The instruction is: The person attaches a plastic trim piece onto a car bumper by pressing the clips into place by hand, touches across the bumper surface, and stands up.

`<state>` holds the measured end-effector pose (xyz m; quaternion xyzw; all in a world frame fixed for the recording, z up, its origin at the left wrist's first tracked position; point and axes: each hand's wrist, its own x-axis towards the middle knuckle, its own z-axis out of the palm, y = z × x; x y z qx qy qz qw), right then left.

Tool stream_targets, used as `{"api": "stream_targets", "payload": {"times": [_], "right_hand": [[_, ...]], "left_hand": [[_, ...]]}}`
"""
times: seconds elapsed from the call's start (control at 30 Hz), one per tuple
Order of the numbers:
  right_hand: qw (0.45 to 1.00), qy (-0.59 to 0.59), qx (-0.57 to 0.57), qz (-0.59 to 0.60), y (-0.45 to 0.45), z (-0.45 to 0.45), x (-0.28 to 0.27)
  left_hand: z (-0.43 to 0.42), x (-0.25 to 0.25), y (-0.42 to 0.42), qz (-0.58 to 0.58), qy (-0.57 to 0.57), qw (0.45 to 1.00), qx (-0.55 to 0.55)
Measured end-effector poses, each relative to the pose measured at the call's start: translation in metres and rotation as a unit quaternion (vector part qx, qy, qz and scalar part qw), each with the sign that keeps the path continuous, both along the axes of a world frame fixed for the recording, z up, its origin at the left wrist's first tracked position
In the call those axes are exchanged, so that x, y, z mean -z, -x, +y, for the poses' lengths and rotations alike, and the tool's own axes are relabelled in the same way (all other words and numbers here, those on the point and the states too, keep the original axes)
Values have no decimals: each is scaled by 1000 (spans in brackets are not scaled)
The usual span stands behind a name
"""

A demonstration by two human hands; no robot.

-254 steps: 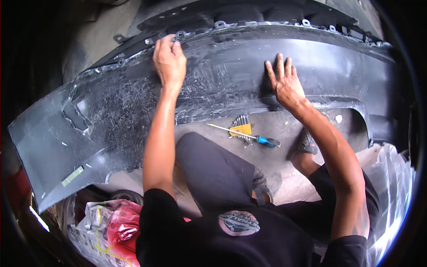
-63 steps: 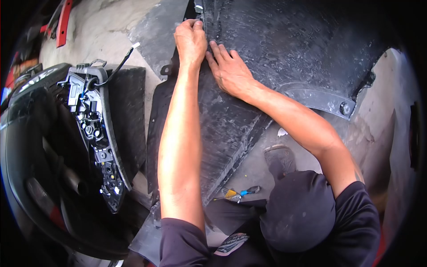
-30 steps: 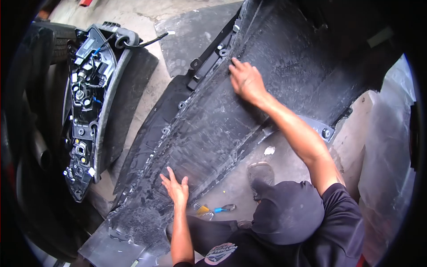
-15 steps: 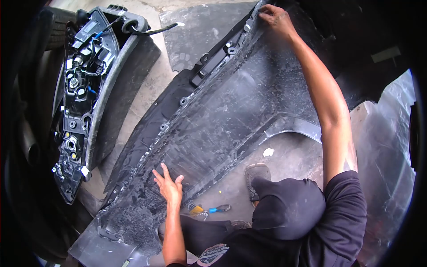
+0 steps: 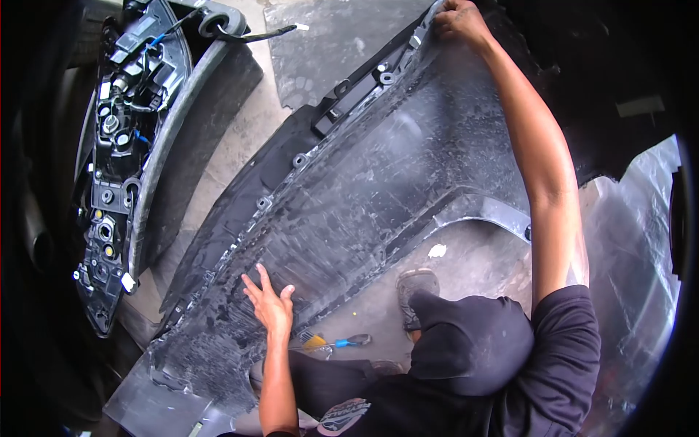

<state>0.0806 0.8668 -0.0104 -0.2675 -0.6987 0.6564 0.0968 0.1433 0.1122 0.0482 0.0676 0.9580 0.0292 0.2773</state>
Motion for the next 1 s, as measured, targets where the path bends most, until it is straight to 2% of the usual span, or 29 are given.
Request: {"api": "stream_targets", "payload": {"times": [0.07, 0.17, 0.37, 0.5, 0.7, 0.8, 0.83, 0.93, 1.0], "right_hand": [[984, -136, 77, -84, 2, -56, -51], [968, -234, 65, -62, -3, -75, -61], [972, -228, 33, -56, -5, -80, -77], [964, -250, 56, -76, 3, -81, -70], [951, -246, 167, -82, 4, -108, -67], [838, -505, 156, -136, 14, -109, -54], [851, -476, 154, -158, 12, -115, -62], [844, -480, 190, -147, 10, -123, -63], [854, -456, 157, -196, 13, -118, -59]], "left_hand": [[0, 0, 0, 0, 2, 1000, -1], [1, 0, 2, 0, 10, 1000, 0], [0, 2, 2, 0, 20, 1000, 5], [-2, 4, 1, 3, 21, 1000, 8], [-2, 4, 2, 4, 17, 1000, 10], [-3, 7, 2, 6, 18, 1000, 14], [-4, 6, 1, 3, 17, 1000, 13], [-1, 1, 2, -1, 17, 1000, 8], [1, 0, 2, -2, 17, 1000, 7]]}}
